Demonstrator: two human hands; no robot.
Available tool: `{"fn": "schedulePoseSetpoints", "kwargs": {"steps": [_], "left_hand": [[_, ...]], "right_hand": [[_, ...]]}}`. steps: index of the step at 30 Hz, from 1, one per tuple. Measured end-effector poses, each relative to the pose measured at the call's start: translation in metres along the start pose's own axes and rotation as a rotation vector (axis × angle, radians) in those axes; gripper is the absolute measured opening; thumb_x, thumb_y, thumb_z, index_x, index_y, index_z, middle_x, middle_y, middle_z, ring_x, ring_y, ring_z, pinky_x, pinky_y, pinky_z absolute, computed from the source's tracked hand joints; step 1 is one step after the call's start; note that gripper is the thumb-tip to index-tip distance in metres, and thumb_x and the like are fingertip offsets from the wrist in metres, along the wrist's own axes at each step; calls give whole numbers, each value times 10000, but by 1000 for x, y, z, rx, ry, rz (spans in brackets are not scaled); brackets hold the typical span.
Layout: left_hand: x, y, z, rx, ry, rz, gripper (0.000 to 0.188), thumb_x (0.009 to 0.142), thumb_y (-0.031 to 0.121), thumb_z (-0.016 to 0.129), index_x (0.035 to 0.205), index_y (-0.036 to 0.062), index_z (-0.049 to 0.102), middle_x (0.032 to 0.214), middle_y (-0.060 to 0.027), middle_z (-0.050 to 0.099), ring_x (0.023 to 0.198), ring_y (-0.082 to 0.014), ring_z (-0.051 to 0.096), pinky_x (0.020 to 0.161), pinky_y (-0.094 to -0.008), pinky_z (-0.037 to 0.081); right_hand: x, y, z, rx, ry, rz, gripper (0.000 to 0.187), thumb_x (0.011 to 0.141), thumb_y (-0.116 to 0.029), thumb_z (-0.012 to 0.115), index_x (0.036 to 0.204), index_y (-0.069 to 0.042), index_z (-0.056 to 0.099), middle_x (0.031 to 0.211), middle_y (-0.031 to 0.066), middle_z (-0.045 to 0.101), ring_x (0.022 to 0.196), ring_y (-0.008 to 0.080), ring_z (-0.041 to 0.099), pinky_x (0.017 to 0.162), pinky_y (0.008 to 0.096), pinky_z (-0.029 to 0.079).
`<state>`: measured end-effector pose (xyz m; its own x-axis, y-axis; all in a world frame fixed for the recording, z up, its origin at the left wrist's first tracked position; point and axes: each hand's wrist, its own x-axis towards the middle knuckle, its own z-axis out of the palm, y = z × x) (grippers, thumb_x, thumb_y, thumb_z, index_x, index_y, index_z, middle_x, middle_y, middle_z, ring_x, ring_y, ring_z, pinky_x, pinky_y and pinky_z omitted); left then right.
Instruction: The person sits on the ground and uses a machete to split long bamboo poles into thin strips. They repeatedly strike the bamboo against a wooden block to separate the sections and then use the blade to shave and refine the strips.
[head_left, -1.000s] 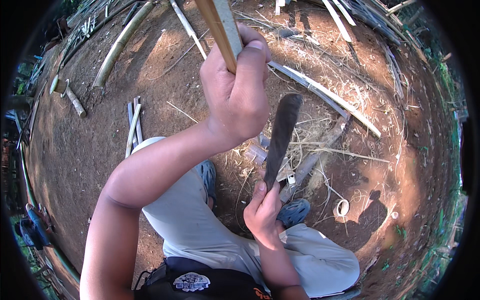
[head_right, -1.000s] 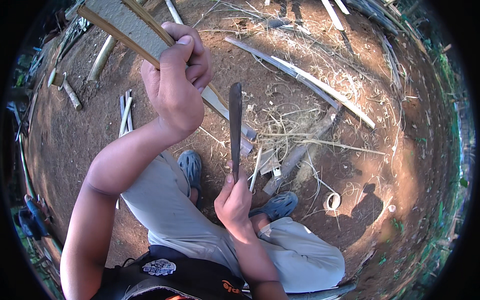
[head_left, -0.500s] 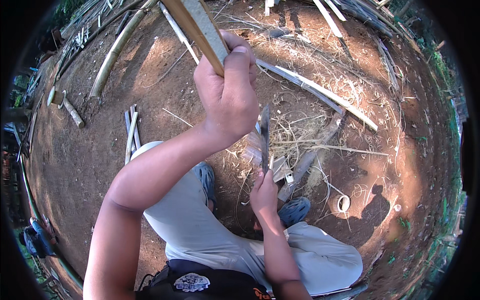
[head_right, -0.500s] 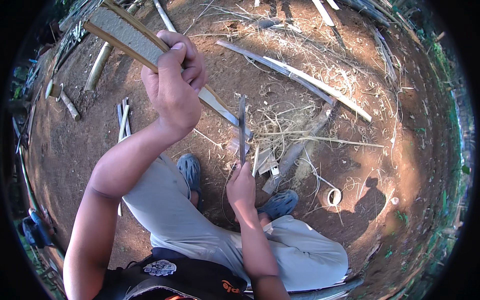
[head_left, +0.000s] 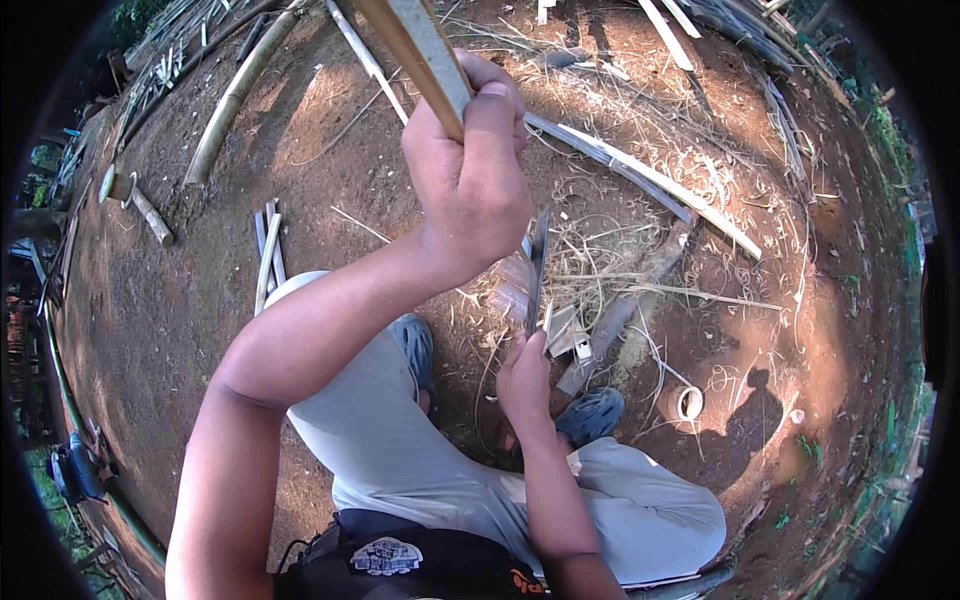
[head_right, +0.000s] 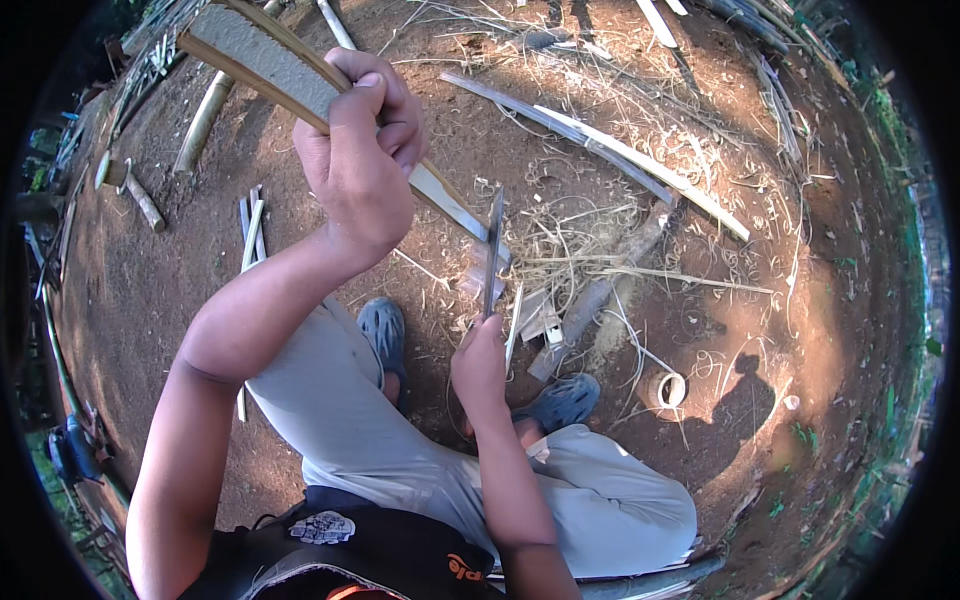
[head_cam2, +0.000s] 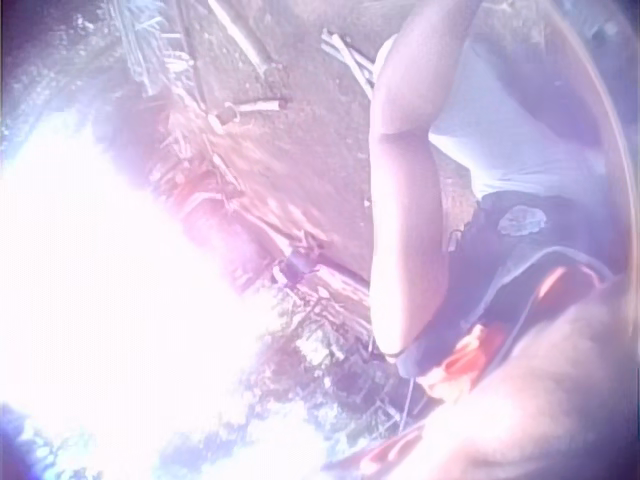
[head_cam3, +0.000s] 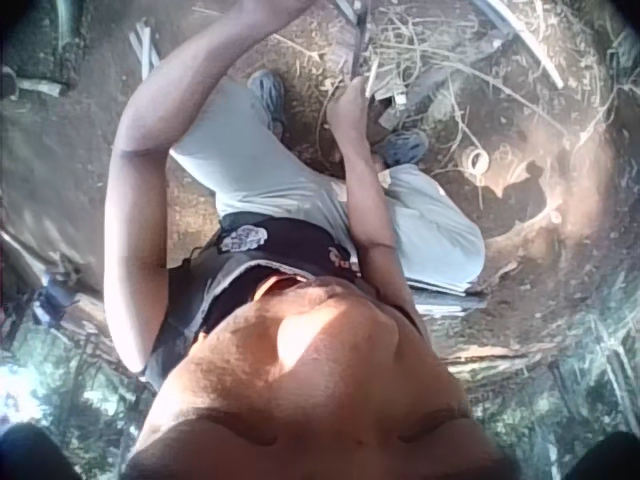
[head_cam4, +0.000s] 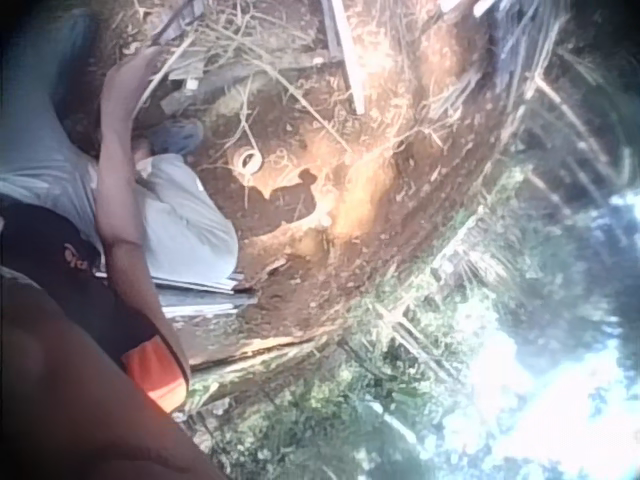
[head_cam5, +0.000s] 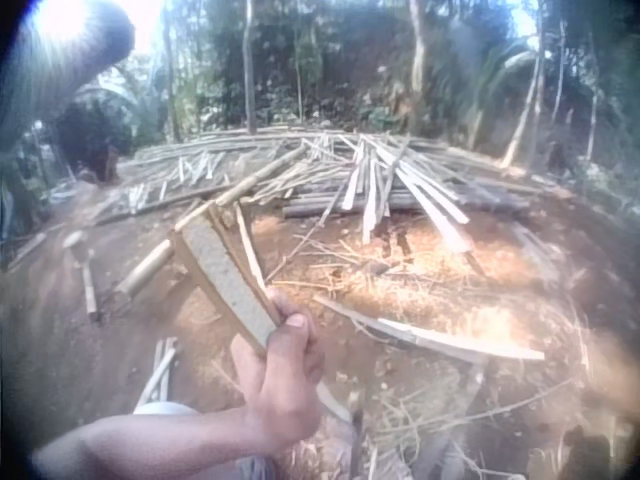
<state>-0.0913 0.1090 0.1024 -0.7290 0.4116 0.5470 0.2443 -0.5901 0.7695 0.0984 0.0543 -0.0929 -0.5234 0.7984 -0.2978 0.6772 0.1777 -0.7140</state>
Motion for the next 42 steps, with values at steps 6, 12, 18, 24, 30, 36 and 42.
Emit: {"fn": "schedulePoseSetpoints", "kwargs": {"steps": [6,12,18,24,30,36,42], "left_hand": [[-8,10,-8,-111,-49,-36,141,953,71,442,844,33,523,662,15,476,558,-33,399,491,-214,316],[-5,12,4,23,5,-52,133,923,139,432,836,47,472,596,15,370,492,-56,298,434,-226,255],[-5,9,-4,20,-46,51,143,926,142,454,827,42,476,583,7,371,466,-52,287,416,-235,263],[-12,8,14,11,-19,24,113,921,121,457,837,46,470,613,-4,392,479,-57,299,419,-236,255],[-4,4,4,64,-9,34,111,916,119,446,834,47,464,618,4,386,492,-55,304,434,-233,255],[-5,3,12,72,-18,45,114,917,119,441,826,54,459,615,11,378,488,-52,306,430,-228,251],[7,-11,5,78,-25,36,93,914,84,420,823,73,432,606,12,375,475,-48,298,409,-235,254]], "right_hand": [[-5,-16,-3,53,66,-66,213,1036,-177,384,1024,30,437,801,328,619,809,527,604,655,580,446],[11,-3,0,36,59,-39,258,1038,-182,383,968,54,460,839,327,628,838,518,607,652,571,446],[-24,-47,-33,183,251,-365,224,988,-38,458,1189,57,484,877,255,635,779,437,659,656,462,515],[3,10,13,23,201,-130,198,1016,-99,412,1101,67,478,732,228,583,682,413,617,637,474,463],[-15,-26,-14,105,203,-244,169,1005,-67,445,1105,62,486,790,242,606,706,425,631,633,457,468],[-2,-24,2,170,343,-217,171,994,-70,453,1118,47,469,823,270,619,757,480,626,647,496,469],[18,3,7,133,60,-36,227,1031,-173,396,1021,34,490,803,320,616,807,518,601,694,580,446]]}}
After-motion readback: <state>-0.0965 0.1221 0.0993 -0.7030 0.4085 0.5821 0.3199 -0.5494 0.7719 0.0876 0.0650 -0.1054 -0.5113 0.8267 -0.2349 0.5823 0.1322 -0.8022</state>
